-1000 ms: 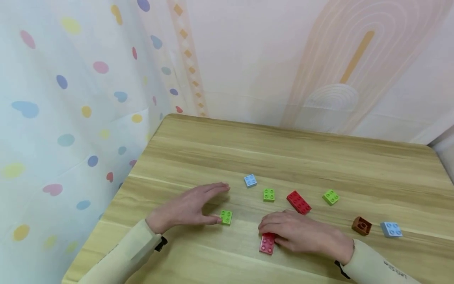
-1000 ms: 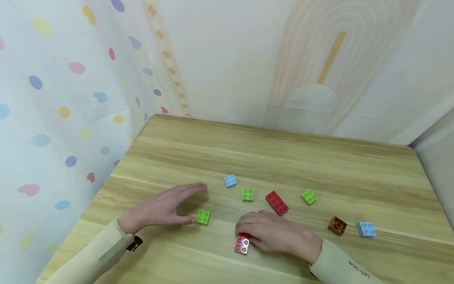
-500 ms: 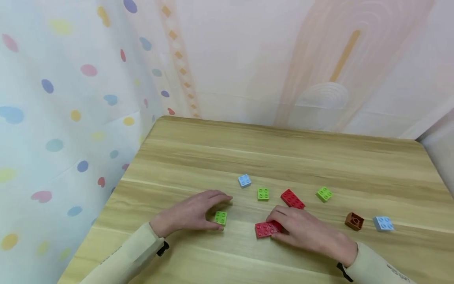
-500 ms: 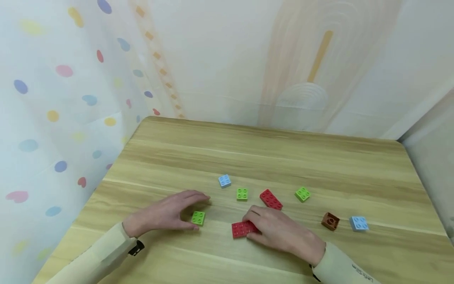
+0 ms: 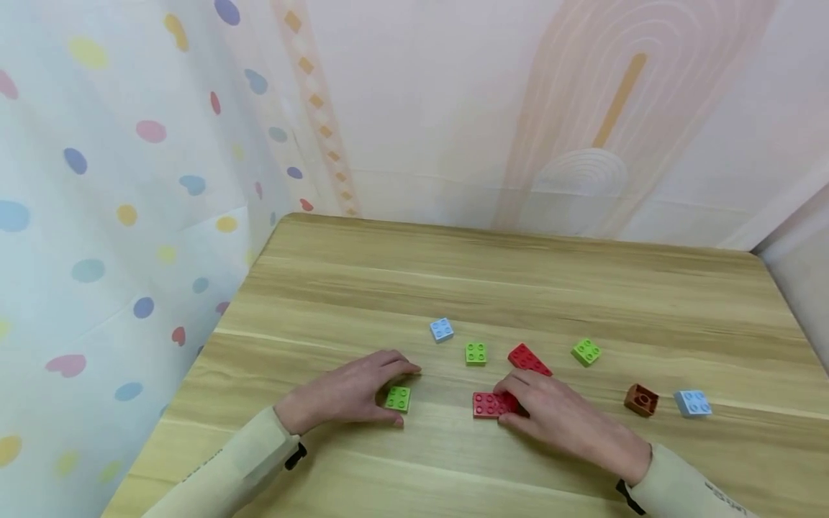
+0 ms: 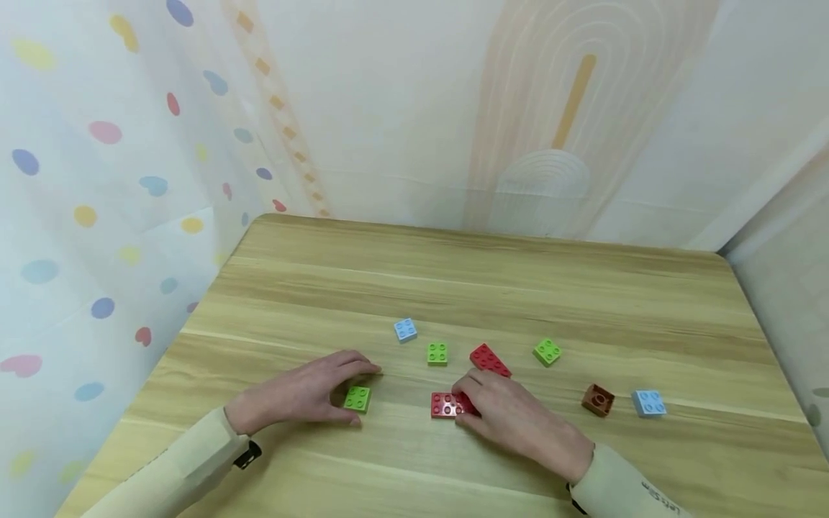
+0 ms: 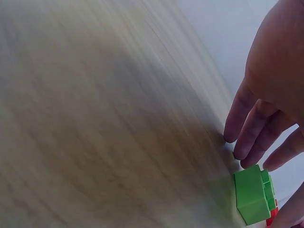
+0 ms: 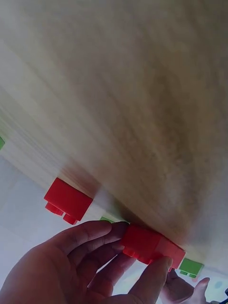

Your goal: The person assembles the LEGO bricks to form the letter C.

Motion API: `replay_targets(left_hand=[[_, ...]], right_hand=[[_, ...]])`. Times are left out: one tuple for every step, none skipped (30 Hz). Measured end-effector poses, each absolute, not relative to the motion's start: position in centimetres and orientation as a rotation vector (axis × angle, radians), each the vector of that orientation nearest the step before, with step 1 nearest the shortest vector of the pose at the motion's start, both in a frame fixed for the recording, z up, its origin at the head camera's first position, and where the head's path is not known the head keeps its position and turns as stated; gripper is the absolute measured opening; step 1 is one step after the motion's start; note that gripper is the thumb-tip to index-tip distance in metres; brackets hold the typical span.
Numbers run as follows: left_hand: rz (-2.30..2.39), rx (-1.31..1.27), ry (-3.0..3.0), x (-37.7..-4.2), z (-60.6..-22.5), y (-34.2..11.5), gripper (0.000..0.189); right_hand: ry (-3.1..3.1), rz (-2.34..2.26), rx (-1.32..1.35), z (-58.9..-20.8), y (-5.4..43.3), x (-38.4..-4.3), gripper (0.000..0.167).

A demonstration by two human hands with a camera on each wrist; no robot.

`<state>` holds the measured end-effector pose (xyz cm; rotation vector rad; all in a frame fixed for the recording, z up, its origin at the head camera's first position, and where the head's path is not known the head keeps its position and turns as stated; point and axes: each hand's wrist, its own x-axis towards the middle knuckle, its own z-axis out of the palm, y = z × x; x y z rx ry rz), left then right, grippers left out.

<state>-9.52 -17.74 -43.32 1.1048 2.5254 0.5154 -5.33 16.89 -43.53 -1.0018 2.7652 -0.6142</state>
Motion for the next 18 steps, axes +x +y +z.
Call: replay_targets(left_hand=[[0.517, 1.114, 2.523, -9.5, -43.4, -17.7, 0.074], [0.519, 1.123, 2.520, -9.6, -43.4, -17.7, 0.072], [0.522, 1.131, 2.518, -9.6, -43.4, -17.7, 0.070], [0.522, 1.139, 2.517, -9.6, -43.4, -17.7, 0.068], [0.523, 1.147, 2.517, -9.6, -43.5, -17.7, 0.065], [0.524, 1.153, 2.517, -9.7, -43.5, -17.7, 0.062], [0.523, 1.158, 2.519, -9.7, -43.5, -17.8, 0.058], [0.523, 1.162, 2.520, -9.7, -43.5, -17.8, 0.054], [0.522, 1.166, 2.523, -9.7, -43.5, -17.8, 0.050], [0.520, 1.167, 2.525, -9.7, -43.5, -17.8, 0.046], [0.518, 1.167, 2.528, -9.7, -43.6, -17.8, 0.043], [0.515, 1.168, 2.532, -9.6, -43.6, -17.8, 0.040], [0.512, 1.168, 2.536, -9.6, -43.6, -17.8, 0.038], [0.513, 1.169, 2.539, -9.6, -43.7, -17.9, 0.036], [0.510, 1.166, 2.543, -9.6, -43.7, -17.9, 0.035], [0.507, 1.162, 2.545, -9.5, -43.7, -17.9, 0.034], [0.505, 1.159, 2.548, -9.5, -43.7, -18.0, 0.034], [0.505, 1.155, 2.548, -9.4, -43.7, -18.0, 0.034]], right_hand=[[2.764, -0.612, -1.000, -43.5, 16.9, -5.4, 0.032], [2.762, -0.611, -0.992, -43.5, 16.9, -5.4, 0.032], [2.762, -0.609, -0.990, -43.5, 16.9, -5.4, 0.031], [2.761, -0.606, -0.982, -43.5, 17.0, -5.4, 0.033], [2.762, -0.603, -0.982, -43.5, 17.0, -5.4, 0.034], [2.762, -0.602, -0.979, -43.5, 17.0, -5.4, 0.035], [2.763, -0.598, -0.972, -43.5, 17.1, -5.4, 0.037], [2.764, -0.601, -0.973, -43.5, 17.2, -5.4, 0.040], [2.762, -0.604, -0.972, -43.4, 17.2, -5.4, 0.042], [2.759, -0.610, -0.974, -43.4, 17.3, -5.4, 0.045], [2.757, -0.614, -0.971, -43.4, 17.3, -5.4, 0.047], [2.756, -0.615, -0.963, -43.3, 17.4, -5.4, 0.049], [2.755, -0.614, -0.962, -43.3, 17.5, -5.4, 0.050], [2.754, -0.616, -0.961, -43.2, 17.6, -5.3, 0.051], [2.753, -0.616, -0.954, -43.2, 17.6, -5.3, 0.051], [2.753, -0.617, -0.950, -43.2, 17.7, -5.2, 0.051], [2.753, -0.619, -0.939, -43.2, 17.8, -5.2, 0.051], [2.757, -0.622, -0.940, -43.1, 17.9, -5.1, 0.051]])
